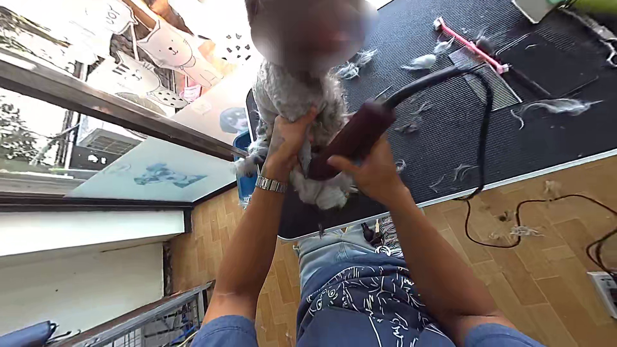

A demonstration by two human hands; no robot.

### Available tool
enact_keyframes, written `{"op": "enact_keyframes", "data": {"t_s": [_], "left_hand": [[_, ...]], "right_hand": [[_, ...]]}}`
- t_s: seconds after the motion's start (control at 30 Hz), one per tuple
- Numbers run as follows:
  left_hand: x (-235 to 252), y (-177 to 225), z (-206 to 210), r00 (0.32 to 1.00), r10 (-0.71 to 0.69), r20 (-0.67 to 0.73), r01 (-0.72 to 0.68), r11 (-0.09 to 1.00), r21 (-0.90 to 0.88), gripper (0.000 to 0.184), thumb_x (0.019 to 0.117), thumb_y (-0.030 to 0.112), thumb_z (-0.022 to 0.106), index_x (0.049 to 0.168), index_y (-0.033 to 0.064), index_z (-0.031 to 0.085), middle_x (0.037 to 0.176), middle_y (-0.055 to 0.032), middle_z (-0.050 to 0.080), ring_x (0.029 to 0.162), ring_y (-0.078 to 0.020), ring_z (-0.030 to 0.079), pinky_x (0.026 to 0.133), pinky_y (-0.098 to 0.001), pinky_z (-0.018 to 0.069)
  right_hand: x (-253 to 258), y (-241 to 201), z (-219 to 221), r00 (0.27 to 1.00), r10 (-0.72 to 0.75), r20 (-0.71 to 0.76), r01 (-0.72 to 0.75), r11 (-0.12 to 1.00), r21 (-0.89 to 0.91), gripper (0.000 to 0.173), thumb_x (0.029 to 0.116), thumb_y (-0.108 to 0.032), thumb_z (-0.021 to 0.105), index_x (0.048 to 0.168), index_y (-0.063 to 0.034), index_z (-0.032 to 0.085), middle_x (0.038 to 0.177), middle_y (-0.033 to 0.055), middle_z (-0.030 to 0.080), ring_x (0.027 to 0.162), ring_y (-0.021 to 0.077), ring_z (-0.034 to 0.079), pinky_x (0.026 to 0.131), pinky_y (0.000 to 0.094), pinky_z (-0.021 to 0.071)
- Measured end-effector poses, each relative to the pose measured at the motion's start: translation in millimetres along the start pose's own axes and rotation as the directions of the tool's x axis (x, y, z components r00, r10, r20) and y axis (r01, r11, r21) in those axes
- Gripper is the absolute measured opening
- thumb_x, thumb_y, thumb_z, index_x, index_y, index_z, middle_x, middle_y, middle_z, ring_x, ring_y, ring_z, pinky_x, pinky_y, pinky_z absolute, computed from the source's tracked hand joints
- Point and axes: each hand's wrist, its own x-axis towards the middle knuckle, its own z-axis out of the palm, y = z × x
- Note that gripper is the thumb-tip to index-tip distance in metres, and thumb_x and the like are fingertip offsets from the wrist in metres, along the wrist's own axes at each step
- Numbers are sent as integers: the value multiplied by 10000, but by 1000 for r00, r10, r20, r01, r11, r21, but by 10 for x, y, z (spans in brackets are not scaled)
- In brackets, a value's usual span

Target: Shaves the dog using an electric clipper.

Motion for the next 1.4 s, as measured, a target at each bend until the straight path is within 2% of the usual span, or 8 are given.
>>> {"op": "enact_keyframes", "data": {"t_s": [0.13,0.23,0.33,0.63,0.8,1.0,1.23,1.4], "left_hand": [[-132,77,-314,909,-18,416,91,983,-157,233,977,53,469,1207,59,506,995,-77,686,815,-196,706,721,-372,628],[-113,-37,-493,778,43,627,149,957,-250,414,918,76,516,1322,75,426,1228,-159,658,1069,-345,697,884,-521,610],[-77,-145,-574,694,106,712,151,946,-287,466,969,94,551,1391,88,355,1212,-213,684,1084,-384,700,922,-504,598],[-95,-84,-606,750,77,657,71,978,-196,364,987,50,547,1299,184,415,1079,16,715,947,-124,714,815,-309,617],[-119,-18,-601,770,65,635,27,991,-134,339,1001,32,528,1275,195,413,1023,54,726,878,-81,720,752,-251,619],[-111,6,-614,802,73,592,-25,996,-89,342,1009,48,536,1297,180,406,1029,55,697,863,-63,697,739,-237,602],[-94,35,-518,846,37,532,-71,996,45,346,1006,51,568,1292,141,397,945,34,674,751,-57,675,647,-220,588],[-81,41,-505,863,83,499,-91,996,-9,277,1023,67,561,1253,151,430,901,54,668,683,-28,646,602,-184,563]], "right_hand": [[119,155,-350,981,43,-192,25,942,335,719,867,-116,789,1376,-29,288,1155,93,695,1076,224,707,929,408,611],[101,131,-506,980,21,-198,40,953,300,721,811,53,765,1345,-63,296,1156,78,685,1095,228,704,940,392,615],[70,108,-526,984,-18,-176,69,954,290,780,797,59,782,1372,-39,264,1184,104,667,1103,249,699,930,403,617],[-14,-30,-298,1000,-17,7,15,952,305,866,779,24,807,1431,10,238,1197,133,666,1106,246,694,925,410,618],[-68,-145,-172,995,-55,78,48,995,87,895,807,-127,844,1465,78,273,1210,92,670,1086,115,694,912,306,620],[37,-82,-271,984,-164,-73,171,979,112,926,806,-105,848,1458,32,204,1209,113,653,1112,207,686,946,408,612],[-25,-143,-100,963,-219,157,254,932,-258,813,837,-336,833,1384,122,444,1120,150,705,1046,113,697,906,290,593],[164,-158,-307,969,-234,73,242,964,-114,896,844,-202,835,1471,92,267,1219,112,651,1124,110,667,960,314,595]]}}
